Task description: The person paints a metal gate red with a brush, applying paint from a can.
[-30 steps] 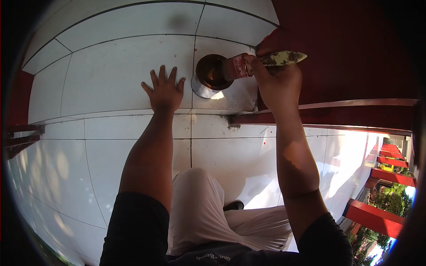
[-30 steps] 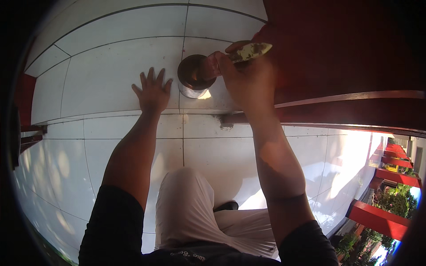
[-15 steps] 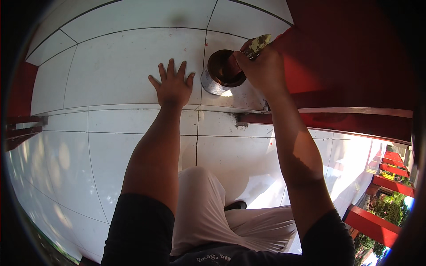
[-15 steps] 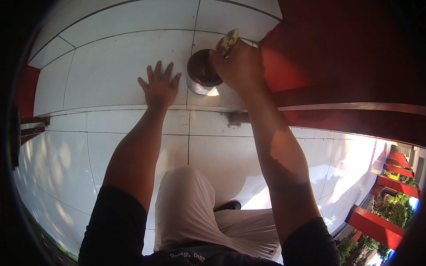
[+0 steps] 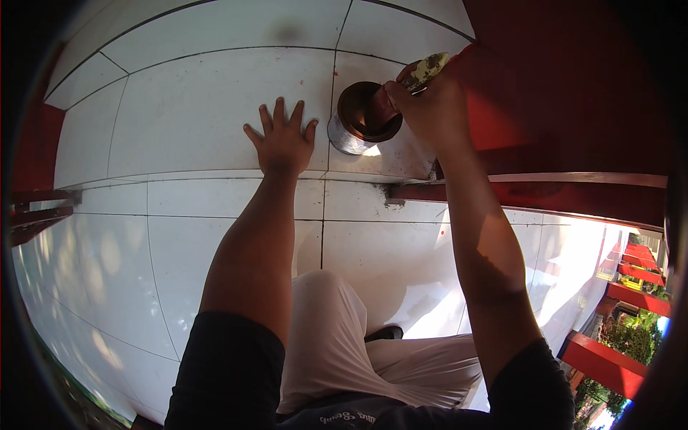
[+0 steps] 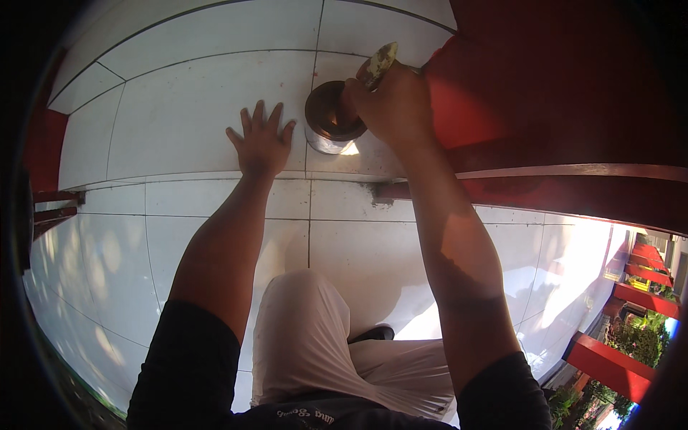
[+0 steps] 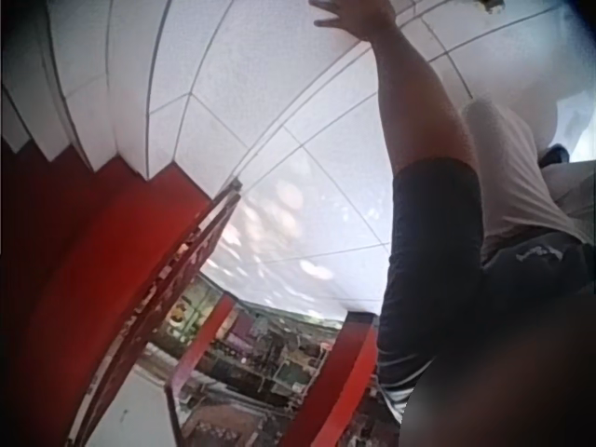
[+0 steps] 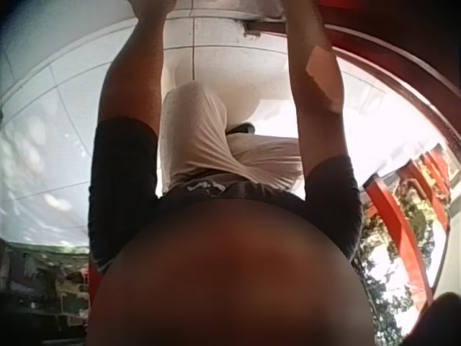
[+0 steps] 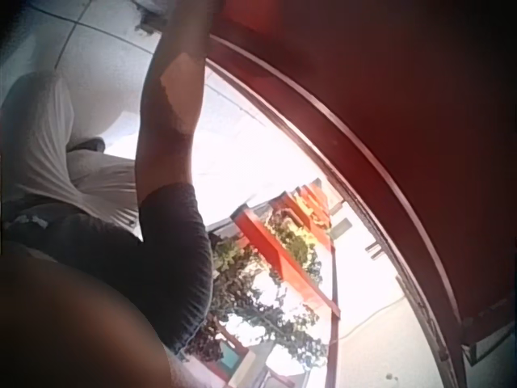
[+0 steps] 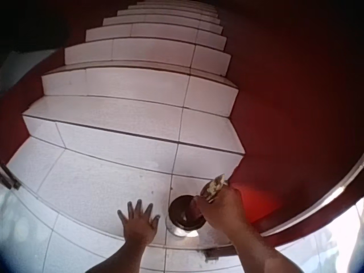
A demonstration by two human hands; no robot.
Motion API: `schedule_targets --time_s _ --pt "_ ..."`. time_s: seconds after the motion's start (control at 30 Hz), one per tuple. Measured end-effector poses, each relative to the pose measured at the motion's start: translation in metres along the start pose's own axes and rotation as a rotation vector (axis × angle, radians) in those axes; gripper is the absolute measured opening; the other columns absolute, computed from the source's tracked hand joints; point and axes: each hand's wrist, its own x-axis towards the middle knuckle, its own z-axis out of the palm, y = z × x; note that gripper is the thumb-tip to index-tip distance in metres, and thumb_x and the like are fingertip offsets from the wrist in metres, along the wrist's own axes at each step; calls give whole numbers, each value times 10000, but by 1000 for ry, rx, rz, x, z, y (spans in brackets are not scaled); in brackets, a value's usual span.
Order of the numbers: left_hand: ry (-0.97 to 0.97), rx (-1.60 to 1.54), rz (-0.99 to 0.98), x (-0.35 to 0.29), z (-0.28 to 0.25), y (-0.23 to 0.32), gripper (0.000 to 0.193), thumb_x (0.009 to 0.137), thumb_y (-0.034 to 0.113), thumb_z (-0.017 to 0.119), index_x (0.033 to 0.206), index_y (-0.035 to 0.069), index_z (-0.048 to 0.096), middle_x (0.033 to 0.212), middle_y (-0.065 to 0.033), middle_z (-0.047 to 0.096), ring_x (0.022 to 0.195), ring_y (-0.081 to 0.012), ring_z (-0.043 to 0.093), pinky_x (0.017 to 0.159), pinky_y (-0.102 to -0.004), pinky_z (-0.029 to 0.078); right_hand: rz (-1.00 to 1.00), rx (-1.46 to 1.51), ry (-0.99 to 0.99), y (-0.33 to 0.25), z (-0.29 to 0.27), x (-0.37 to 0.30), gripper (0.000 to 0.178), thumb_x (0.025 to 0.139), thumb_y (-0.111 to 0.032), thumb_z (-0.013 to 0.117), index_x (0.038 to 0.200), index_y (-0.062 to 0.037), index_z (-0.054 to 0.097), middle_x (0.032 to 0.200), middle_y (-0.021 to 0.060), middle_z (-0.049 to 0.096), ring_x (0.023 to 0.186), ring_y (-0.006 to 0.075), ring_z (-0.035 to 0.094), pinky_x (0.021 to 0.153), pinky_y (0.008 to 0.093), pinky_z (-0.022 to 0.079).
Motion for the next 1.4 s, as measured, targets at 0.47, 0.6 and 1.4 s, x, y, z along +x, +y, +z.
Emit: schedule_targets --time_s 0.47,0.6,1.4 --pt "50 -18 13 1 1 1 517 982 527 459 1431 271 476 1518 -81 380 1426 -365 293 1058 -724 242 28 195 136 9 -44 -13 213 783 -232 726 780 -20 717 653 98 691 623 203 695 643 340 552" --pt "65 -12 15 1 3 0 519 979 526 467 1431 271 477 1516 -83 382 1426 -367 293 1059 -727 238 159 276 180 10 -44 -37 191 792 -190 733 792 -2 698 658 83 687 599 180 678 624 307 552" --pt "-58 39 6 4 1 5 542 994 566 398 1467 302 432 1565 -76 323 1464 -355 242 1095 -714 185 859 2359 351 43 38 -210 232 964 -220 627 1092 -29 593 1010 61 699 846 126 693 755 226 600"
